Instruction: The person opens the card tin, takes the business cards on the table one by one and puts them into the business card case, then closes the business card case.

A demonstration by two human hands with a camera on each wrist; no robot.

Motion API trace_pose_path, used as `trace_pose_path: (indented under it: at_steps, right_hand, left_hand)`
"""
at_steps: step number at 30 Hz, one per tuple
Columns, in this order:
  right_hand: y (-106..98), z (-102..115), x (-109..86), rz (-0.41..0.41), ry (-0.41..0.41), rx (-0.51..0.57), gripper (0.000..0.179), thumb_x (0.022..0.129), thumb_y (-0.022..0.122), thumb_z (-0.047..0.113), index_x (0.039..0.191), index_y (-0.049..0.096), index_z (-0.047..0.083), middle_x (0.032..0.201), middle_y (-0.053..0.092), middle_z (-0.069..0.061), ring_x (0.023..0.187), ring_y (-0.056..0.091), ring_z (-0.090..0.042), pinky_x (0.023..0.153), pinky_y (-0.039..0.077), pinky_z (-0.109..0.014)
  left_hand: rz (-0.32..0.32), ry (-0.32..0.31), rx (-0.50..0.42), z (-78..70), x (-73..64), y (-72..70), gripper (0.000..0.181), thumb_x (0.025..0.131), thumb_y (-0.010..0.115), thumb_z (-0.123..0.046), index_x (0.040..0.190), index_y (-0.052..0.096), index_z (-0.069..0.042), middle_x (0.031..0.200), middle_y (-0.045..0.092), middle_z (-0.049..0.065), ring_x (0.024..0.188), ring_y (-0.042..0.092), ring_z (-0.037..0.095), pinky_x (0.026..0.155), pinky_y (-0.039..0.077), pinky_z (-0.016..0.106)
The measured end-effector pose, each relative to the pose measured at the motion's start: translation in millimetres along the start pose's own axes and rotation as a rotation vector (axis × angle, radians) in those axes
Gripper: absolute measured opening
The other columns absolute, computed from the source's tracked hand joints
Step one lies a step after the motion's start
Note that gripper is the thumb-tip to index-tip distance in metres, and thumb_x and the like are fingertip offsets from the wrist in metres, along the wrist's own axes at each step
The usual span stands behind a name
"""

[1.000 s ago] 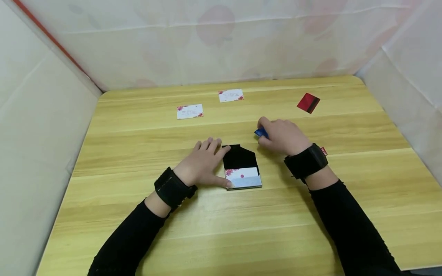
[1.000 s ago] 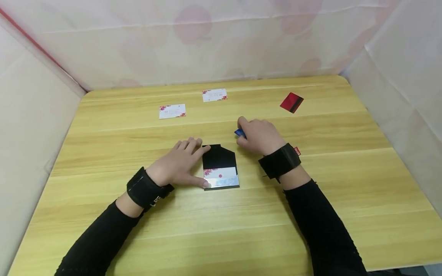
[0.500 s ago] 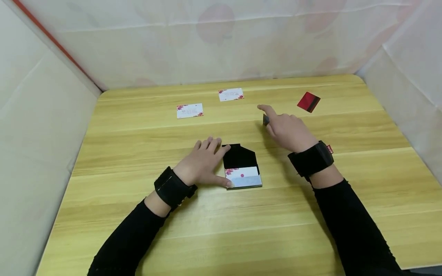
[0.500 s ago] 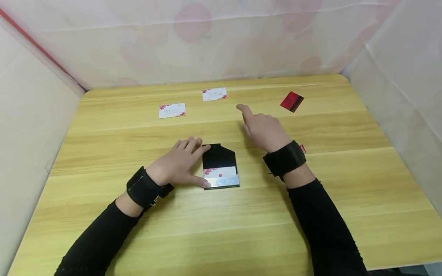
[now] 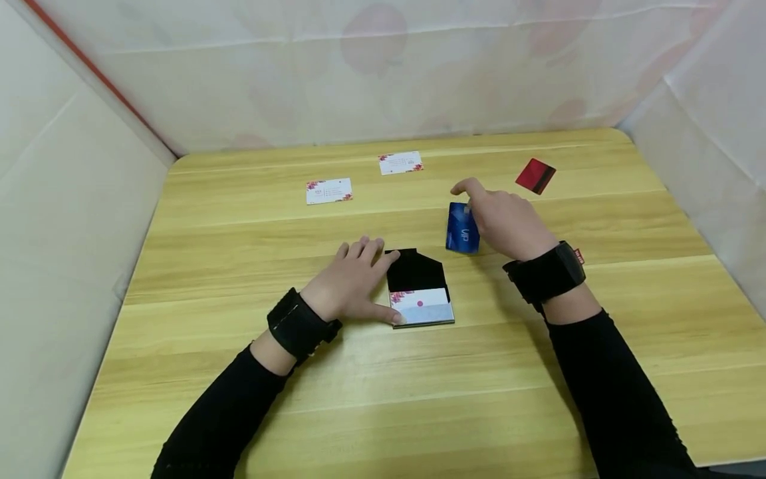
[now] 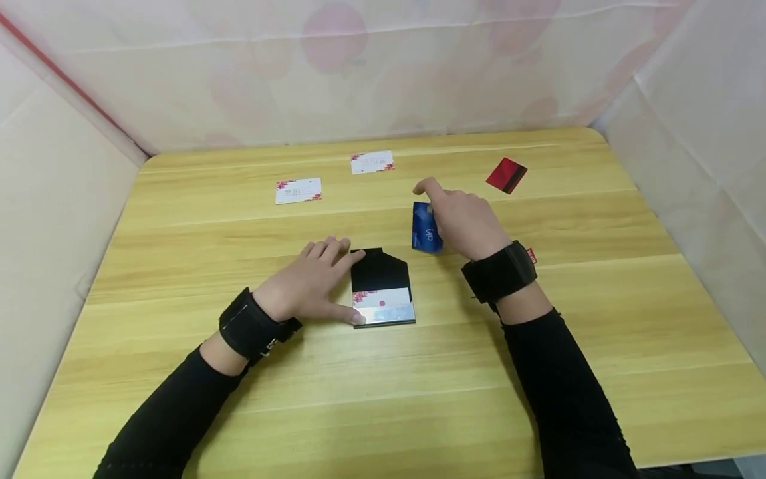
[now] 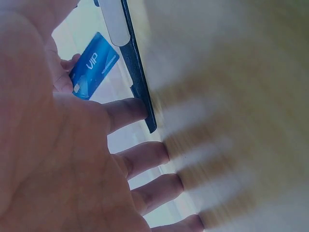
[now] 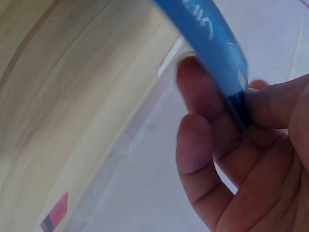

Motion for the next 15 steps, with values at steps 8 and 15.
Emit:
trace_pose_path:
  at_steps: [8, 15]
  right_hand:
    - [6.4, 4.5, 0.5, 0.051, -0.026, 0.051, 0.021, 0.107, 0.044, 0.015, 0.112, 0.065, 0.012, 0.111, 0.071, -0.011, 0.095, 0.068, -0.027, 0.085, 0.056, -0.049]
    - [9.6, 7.5, -0.1, 0.062, -0.055, 0.03, 0.021, 0.103, 0.053, 0.016, 0.118, 0.068, 0.013, 0.109, 0.066, -0.008, 0.092, 0.066, -0.026, 0.082, 0.056, -0.048]
  left_hand:
    - [0.008, 0.004, -0.011, -1.4, -0.9, 2.5, 0.115, 0.074, 0.062, -0.083, 0.16, 0.022, -0.018, 0.162, 0.021, 0.018, 0.15, 0.015, 0.042, 0.117, 0.018, 0.064]
    - [0.007, 0.0, 0.014, 0.0, 0.6, 0.9, 0.116, 0.073, 0.06, -0.084, 0.16, 0.022, -0.018, 0.162, 0.02, 0.018, 0.15, 0.015, 0.041, 0.118, 0.018, 0.063]
Point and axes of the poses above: each hand's wrist, its own x-axis towards the middle knuckle, its own y-axis out of the palm, z = x × y, the point moved 9 cm from there along x, towards the middle knuckle
